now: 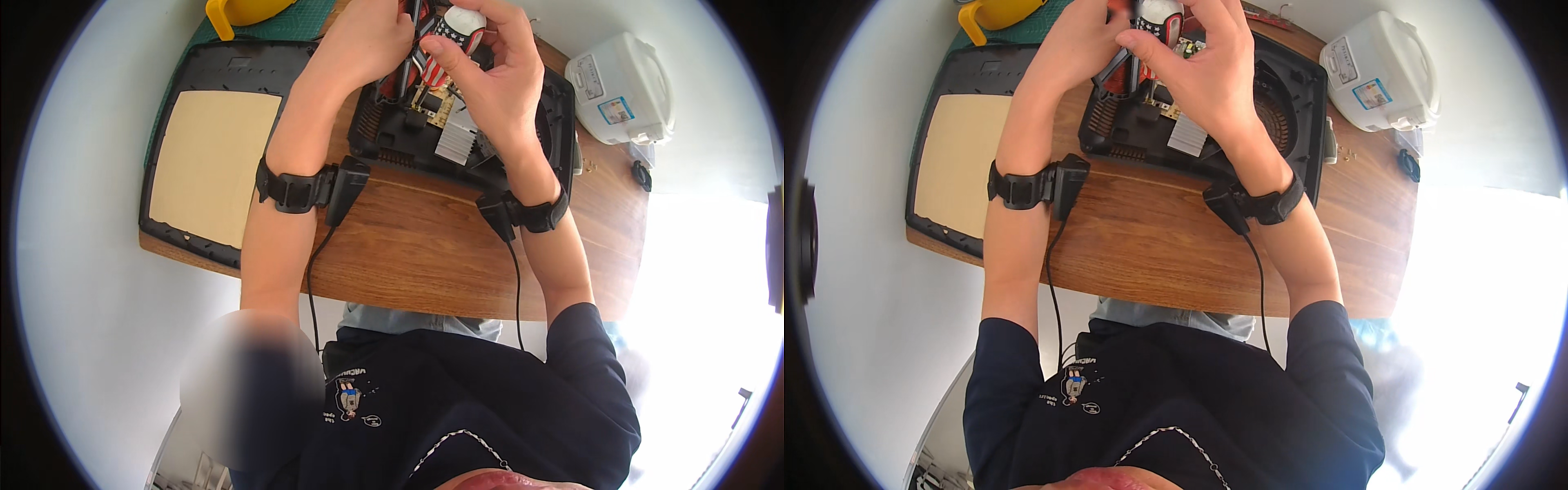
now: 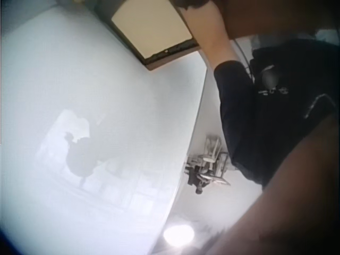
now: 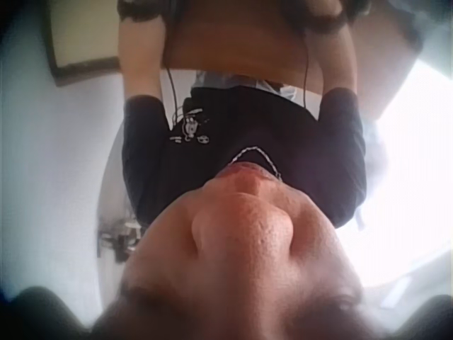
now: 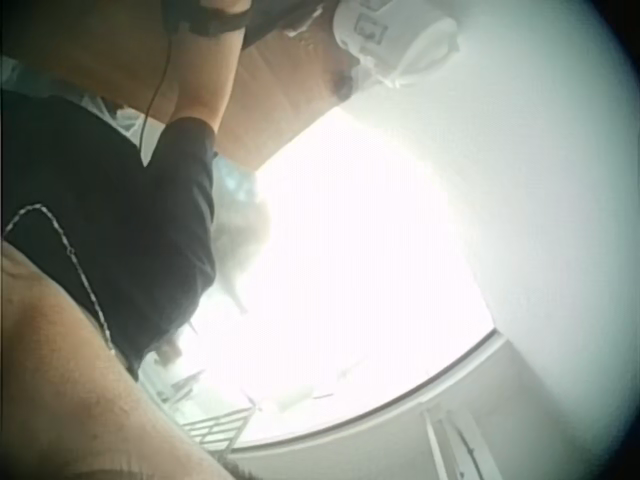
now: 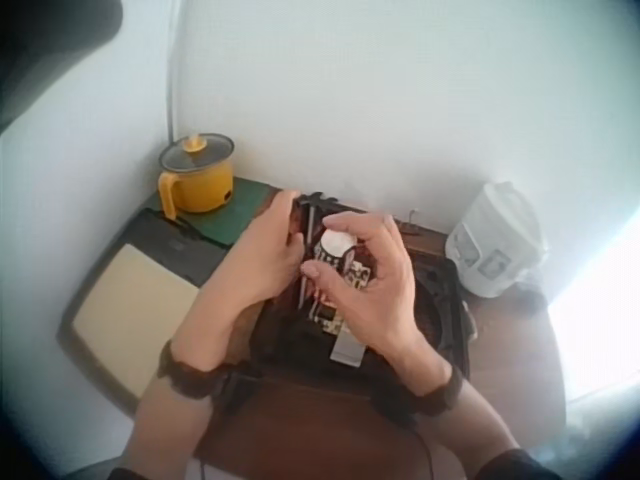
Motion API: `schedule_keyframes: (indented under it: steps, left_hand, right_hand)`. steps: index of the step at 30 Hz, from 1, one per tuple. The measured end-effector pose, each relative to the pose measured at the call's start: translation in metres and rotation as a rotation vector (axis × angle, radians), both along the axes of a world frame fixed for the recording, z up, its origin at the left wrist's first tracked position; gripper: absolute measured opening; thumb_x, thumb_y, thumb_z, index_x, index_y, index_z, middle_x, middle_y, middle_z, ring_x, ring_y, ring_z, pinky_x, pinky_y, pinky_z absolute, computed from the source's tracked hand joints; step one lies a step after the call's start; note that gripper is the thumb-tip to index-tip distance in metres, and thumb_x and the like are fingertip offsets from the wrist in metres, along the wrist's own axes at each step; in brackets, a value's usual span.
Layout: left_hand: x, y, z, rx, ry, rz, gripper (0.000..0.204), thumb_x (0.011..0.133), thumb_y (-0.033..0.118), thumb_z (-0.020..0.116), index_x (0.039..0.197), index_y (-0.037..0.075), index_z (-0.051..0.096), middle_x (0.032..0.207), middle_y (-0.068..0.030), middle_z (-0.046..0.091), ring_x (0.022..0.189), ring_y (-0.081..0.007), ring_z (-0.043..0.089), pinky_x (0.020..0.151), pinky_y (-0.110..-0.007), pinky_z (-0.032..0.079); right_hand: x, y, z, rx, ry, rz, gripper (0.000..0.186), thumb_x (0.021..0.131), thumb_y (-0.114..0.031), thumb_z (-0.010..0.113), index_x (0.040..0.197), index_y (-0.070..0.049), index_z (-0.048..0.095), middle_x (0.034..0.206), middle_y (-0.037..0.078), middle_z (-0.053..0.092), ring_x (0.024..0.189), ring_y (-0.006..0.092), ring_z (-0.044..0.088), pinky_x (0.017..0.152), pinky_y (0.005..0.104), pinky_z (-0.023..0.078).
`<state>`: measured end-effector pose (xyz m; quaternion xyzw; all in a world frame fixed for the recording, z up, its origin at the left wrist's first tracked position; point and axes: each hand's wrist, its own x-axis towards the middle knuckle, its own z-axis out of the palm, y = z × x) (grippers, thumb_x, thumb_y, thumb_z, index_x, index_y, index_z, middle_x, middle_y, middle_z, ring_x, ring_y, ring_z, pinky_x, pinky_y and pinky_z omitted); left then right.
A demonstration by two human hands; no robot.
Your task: The person uses a screwdriver to remove screws from a circuit board inside a disassembled appliance. They detach the fan and then unscrew and remove the circuit board from the housing.
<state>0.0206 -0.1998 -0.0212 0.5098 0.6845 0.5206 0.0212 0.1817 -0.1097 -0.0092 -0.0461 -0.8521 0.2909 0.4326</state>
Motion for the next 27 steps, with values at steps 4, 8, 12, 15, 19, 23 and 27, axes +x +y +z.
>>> schedule_keyframes:
  steps: [4,8,12,15,19,23,27]
  left_hand:
    - [0.002,0.000,0.006,-0.044,-0.060,-0.038,0.039,0.094,0.003,0.053,0.132,0.001,0.046,0.108,-0.0347,0.064,0.108,-0.0536,0.061,0.087,-0.053,0.052]
    - [0.001,0.002,0.003,0.029,0.023,-0.029,0.039,0.093,0.002,0.053,0.132,0.003,0.047,0.110,-0.0340,0.064,0.109,-0.0532,0.061,0.088,-0.053,0.052]
    - [0.004,-0.001,0.005,-0.014,0.009,0.000,0.041,0.093,0.001,0.052,0.133,0.002,0.046,0.111,-0.0345,0.063,0.110,-0.0531,0.060,0.089,-0.053,0.051]
    - [-0.001,0.002,-0.001,0.030,0.045,-0.007,0.042,0.093,0.000,0.052,0.134,0.000,0.045,0.111,-0.0347,0.063,0.110,-0.0530,0.060,0.090,-0.053,0.051]
    - [-0.001,0.003,0.001,0.036,0.036,-0.050,0.043,0.092,0.000,0.052,0.135,-0.001,0.044,0.111,-0.0342,0.063,0.111,-0.0528,0.060,0.091,-0.052,0.051]
    - [-0.001,-0.001,0.003,-0.034,-0.002,-0.019,0.043,0.092,-0.001,0.053,0.135,0.000,0.044,0.112,-0.0332,0.062,0.111,-0.0525,0.060,0.091,-0.052,0.051]
    - [-0.004,0.003,-0.001,0.025,0.035,-0.049,0.043,0.092,-0.001,0.053,0.134,0.001,0.044,0.111,-0.0327,0.062,0.110,-0.0530,0.060,0.090,-0.052,0.051]
  right_hand:
    - [-0.005,-0.006,-0.012,-0.318,0.126,0.179,0.047,0.096,0.000,0.062,0.141,0.001,0.047,0.123,0.011,0.061,0.110,0.0176,0.060,0.098,0.0317,0.048]
    - [-0.003,-0.001,-0.011,-0.204,0.078,0.155,0.043,0.094,-0.011,0.072,0.133,-0.001,0.056,0.120,0.008,0.064,0.105,0.0145,0.061,0.093,0.0295,0.050]
    - [-0.006,-0.005,-0.012,-0.149,0.119,0.066,0.045,0.093,-0.009,0.078,0.132,-0.001,0.057,0.114,0.009,0.068,0.100,0.0157,0.067,0.093,0.0280,0.053]
    - [-0.006,-0.006,-0.012,-0.321,0.220,0.229,0.040,0.099,-0.003,0.060,0.138,0.001,0.050,0.123,0.012,0.064,0.108,0.0166,0.061,0.098,0.0300,0.048]
    - [-0.003,0.006,-0.010,-0.312,0.127,0.290,0.037,0.103,-0.005,0.056,0.139,0.001,0.048,0.125,0.011,0.061,0.109,0.0143,0.059,0.096,0.0282,0.047]
    - [-0.003,-0.006,0.005,-0.207,-0.044,0.085,0.037,0.103,-0.009,0.061,0.137,0.000,0.051,0.123,0.008,0.062,0.103,0.0114,0.059,0.089,0.0255,0.049]
    - [-0.007,0.002,-0.002,-0.342,0.064,0.246,0.038,0.099,-0.005,0.065,0.135,-0.001,0.054,0.123,0.008,0.062,0.108,0.0126,0.058,0.092,0.0283,0.049]
